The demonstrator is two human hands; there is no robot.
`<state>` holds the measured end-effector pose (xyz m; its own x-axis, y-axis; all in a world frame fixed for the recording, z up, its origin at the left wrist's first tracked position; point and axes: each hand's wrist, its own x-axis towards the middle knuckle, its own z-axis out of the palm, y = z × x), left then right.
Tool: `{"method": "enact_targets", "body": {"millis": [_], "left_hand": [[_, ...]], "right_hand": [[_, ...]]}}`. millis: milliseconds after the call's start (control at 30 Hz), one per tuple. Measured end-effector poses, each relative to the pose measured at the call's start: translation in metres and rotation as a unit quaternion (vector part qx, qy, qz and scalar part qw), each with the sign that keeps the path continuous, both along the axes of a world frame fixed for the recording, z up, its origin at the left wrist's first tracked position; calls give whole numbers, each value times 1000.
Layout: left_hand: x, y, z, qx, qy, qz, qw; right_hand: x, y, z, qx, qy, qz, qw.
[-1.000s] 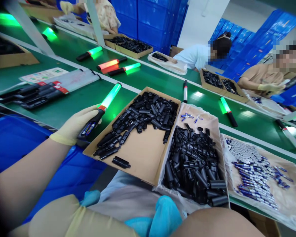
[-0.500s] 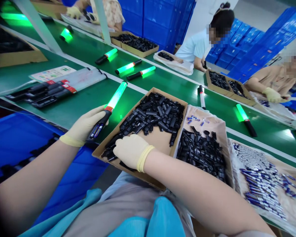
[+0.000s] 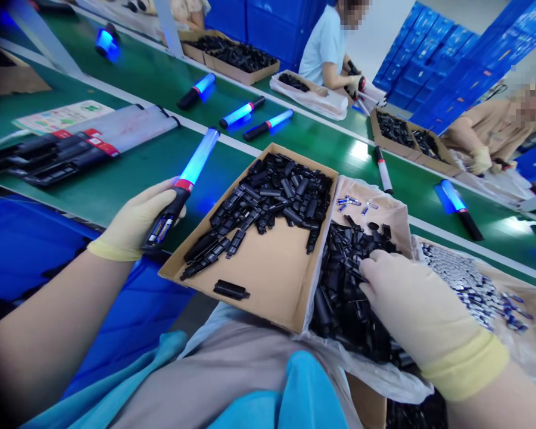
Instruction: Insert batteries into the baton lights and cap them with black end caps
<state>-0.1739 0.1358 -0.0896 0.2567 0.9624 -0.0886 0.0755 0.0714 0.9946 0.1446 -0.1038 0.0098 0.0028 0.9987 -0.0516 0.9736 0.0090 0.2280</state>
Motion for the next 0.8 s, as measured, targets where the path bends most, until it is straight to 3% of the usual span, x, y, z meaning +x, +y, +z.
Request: {"method": "enact_targets", "body": {"millis": [100, 167, 267, 367, 567, 700, 800], "left_hand": [[2, 0, 1, 1, 0, 9, 1000], [2, 0, 0, 2, -2, 17, 1000], [2, 1, -2, 3, -9, 24, 1000], [2, 2, -5, -2, -17, 30, 999], [5, 5, -3, -12, -18, 35, 999], [10, -2, 11, -9, -32, 72, 997], [18, -24, 30, -11, -68, 65, 995]], "right_hand": [[-26, 18, -23, -74, 75, 111, 988], [-60, 46, -40, -137, 140, 224, 955], [-102, 82, -60, -166, 149, 293, 930], [-120, 93, -72, -169, 127, 288, 934], [-122, 86, -75, -138, 115, 222, 959], [-122, 86, -73, -142, 109, 221, 959], [-126, 91, -74, -142, 124, 216, 958]]}}
